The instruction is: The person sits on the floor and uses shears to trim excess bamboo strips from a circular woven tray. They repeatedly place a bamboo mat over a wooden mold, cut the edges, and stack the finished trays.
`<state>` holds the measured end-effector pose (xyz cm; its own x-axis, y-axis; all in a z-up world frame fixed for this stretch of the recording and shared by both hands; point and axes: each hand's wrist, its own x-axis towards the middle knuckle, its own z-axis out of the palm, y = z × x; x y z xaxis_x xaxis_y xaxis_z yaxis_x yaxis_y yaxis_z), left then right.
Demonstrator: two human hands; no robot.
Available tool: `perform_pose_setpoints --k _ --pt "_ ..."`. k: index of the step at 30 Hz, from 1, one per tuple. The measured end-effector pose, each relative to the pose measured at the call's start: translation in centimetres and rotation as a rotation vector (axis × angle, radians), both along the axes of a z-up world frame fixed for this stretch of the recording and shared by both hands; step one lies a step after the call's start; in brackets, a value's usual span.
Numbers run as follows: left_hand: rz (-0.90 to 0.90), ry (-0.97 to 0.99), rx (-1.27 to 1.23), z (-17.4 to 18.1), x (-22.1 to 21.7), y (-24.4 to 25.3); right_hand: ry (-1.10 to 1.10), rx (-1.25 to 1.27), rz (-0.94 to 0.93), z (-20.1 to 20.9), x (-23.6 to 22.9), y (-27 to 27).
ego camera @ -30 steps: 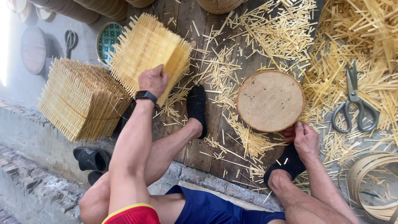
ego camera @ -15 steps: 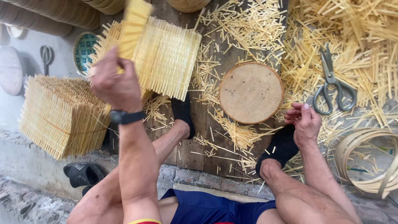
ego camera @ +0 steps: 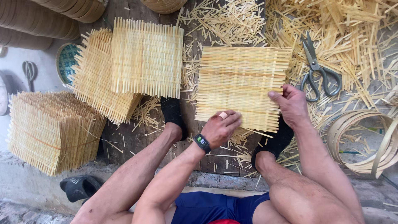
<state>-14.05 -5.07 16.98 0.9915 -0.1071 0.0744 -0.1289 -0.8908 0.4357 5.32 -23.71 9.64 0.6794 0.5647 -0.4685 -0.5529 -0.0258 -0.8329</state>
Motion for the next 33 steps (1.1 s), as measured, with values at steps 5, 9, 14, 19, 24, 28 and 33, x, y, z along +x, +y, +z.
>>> perform_pose_setpoints --k 5,9,14,19,24,28,33 --pt "0.611 0.123 -0.268 -5.5 -0.3 3.2 -0.047 -0.102 -0.05 -1.8 -0.4 0.2" --pt "1.104 0.292 -0.866 -8.4 1.8 10.4 -0.177 -0.166 -0.017 -2.3 -0.1 0.8" --pt "1.09 0.353 -1.224 -10.5 1.0 12.0 -0.189 -0.224 -0.024 -2.9 0.0 0.1" --pt "1.107 0.37 -1.135 -10.0 0.7 12.1 -0.215 -0.343 -0.037 -3.1 0.0 1.3" --pt "0.98 0.307 -1.151 -7.8 1.4 11.4 -0.281 -0.285 -0.222 -1.9 -0.4 -2.6" --pt "1.176 0.31 -0.761 -5.3 1.1 11.3 -1.003 -0.906 -0.377 -0.5 2.1 -13.2" --pt "1.114 0.095 -0.768 -2.4 2.0 11.7 -0.413 -1.311 -0.17 0.7 0.6 -26.8"
